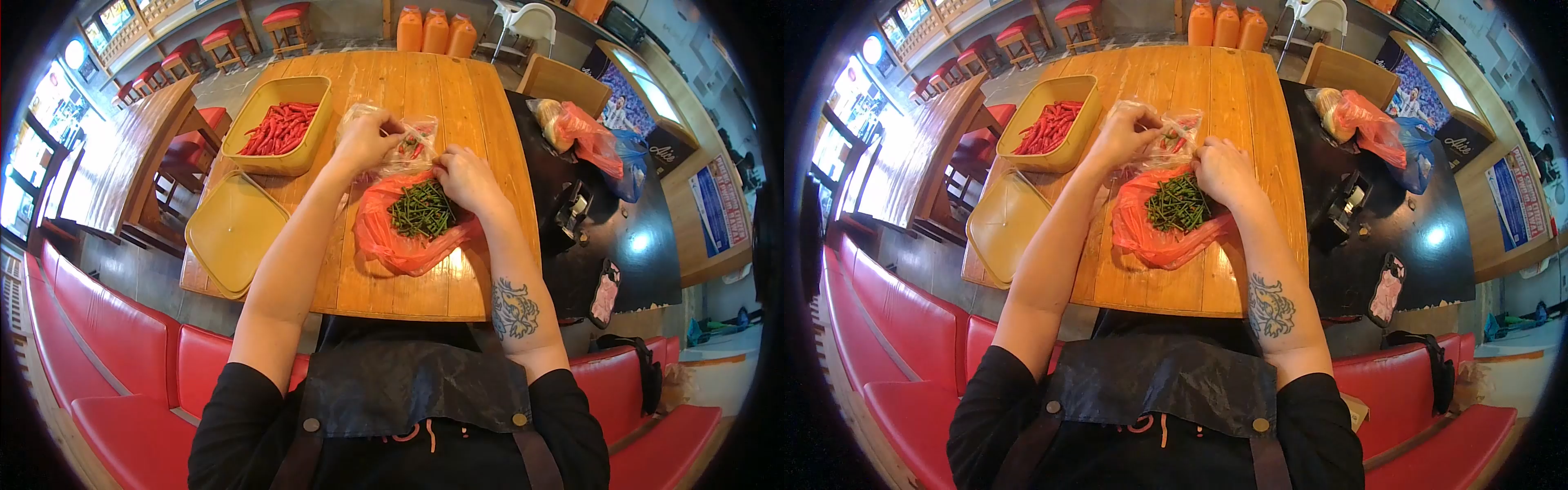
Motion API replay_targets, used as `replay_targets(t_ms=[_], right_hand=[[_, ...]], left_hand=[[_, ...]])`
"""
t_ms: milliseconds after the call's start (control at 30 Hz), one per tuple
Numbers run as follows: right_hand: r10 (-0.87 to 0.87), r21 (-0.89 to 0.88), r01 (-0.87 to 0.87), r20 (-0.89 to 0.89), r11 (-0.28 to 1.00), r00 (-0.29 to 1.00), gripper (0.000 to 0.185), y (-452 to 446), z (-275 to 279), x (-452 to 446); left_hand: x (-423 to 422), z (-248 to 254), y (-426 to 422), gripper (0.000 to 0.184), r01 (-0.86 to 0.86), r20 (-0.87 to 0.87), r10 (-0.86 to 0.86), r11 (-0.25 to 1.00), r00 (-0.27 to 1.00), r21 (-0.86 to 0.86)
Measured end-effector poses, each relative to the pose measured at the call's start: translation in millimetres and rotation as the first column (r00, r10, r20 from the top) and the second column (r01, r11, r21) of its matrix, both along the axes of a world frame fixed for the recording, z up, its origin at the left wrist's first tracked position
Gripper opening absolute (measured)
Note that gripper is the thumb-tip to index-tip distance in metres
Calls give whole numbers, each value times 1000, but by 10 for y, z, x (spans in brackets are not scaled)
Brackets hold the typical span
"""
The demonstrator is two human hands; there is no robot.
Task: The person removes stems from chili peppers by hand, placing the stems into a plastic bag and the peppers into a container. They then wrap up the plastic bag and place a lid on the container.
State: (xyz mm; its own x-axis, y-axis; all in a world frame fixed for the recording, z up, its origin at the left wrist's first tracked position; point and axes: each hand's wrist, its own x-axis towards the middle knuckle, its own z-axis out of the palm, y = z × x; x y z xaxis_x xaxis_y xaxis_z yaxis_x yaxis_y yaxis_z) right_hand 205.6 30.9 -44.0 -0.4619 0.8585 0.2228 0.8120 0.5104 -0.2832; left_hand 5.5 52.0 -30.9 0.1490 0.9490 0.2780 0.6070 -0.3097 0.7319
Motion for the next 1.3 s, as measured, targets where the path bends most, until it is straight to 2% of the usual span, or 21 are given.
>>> replay_targets(t_ms=[33, 67, 167, 267, 333, 367, 433, 500, 533, 633, 667, 733, 767, 833, 933, 1000, 1067, 1133, 1200, 1267, 1300], right_hand=[[-16, -3, 16, 12, 1000, 1000, 19, 7, 3, 7], [-16, -2, 16, 12, 1000, 1000, 19, 11, 4, 14], [-47, -35, 47, -4, 998, 999, 19, 4, 18, 20], [-58, -38, 56, -45, 998, 997, 20, -26, 51, 9], [-45, 116, 78, -260, 990, 965, 20, -59, 91, -48], [-45, 116, 78, -260, 990, 965, 20, -70, 116, -71], [93, 155, -12, -532, 988, 842, 20, -103, 187, -131], [151, 168, -61, -594, 984, 791, 20, -136, 200, -193], [207, 187, -110, -650, 976, 731, 20, -149, 200, -213], [214, 188, -118, -661, 975, 719, 19, -163, 199, -230], [212, 187, -115, -661, 976, 720, 19, -152, 196, -216], [128, 77, -104, -708, 992, 695, 16, -130, 186, -195], [130, 81, -103, -708, 991, 694, 16, -121, 182, -197], [108, 38, -138, -828, 990, 550, 11, -130, 190, -213], [10, -35, -76, -848, 997, 530, 9, -171, 253, -207], [16, -17, -52, -828, 998, 560, 8, -160, 251, -202], [10, -7, -26, -806, 1000, 591, 8, -157, 222, -184], [158, 256, 34, -689, 966, 707, 8, -116, 208, -174], [140, 247, 48, -688, 968, 712, 7, -89, 162, -166], [125, 242, 63, -686, 968, 717, 7, -67, 130, -154], [99, 249, 96, -668, 964, 738, 6, -74, 136, -153]], left_hand=[[-34, 17, 2, 17, 7, 86, -7, 1000, 996, 4], [-60, 29, 0, 17, 6, 85, -7, 1000, 996, 6], [-110, 109, -30, 30, 20, 491, 24, 996, 871, -85], [-144, 140, -50, 31, 21, 479, 0, 999, 878, -38], [-137, 177, -64, 29, 10, 489, 0, 1000, 872, -17], [-128, 188, -75, 27, 27, 508, -5, 999, 862, -36], [-90, 198, -99, 25, 45, 526, -9, 998, 850, -54], [-25, 204, -130, 20, 217, 643, -105, 971, 758, -97], [10, 215, -151, 19, 238, 640, -124, 967, 758, -94], [80, 225, -174, 20, 318, 620, -187, 942, 762, -107], [108, 223, -187, 19, 311, 645, -157, 941, 748, -132], [122, 228, -219, 18, 335, 654, -168, 932, 738, -139], [120, 243, -224, 17, 356, 662, -180, 924, 728, -139], [107, 246, -227, 16, 359, 623, -213, 926, 752, -117], [127, 237, -239, 16, 359, 590, -234, 928, 773, -102], [136, 247, -225, 17, 353, 594, -225, 929, 772, -107], [153, 234, -227, 18, 317, 525, -231, 945, 819, -78], [167, 229, -221, 16, 307, 469, -253, 951, 846, -42], [188, 230, -252, 15, 297, 413, -267, 955, 871, -11], [223, 259, -289, 14, 196, 264, -191, 981, 945, 8], [236, 240, -284, 14, 195, 264, -191, 981, 945, 8]])
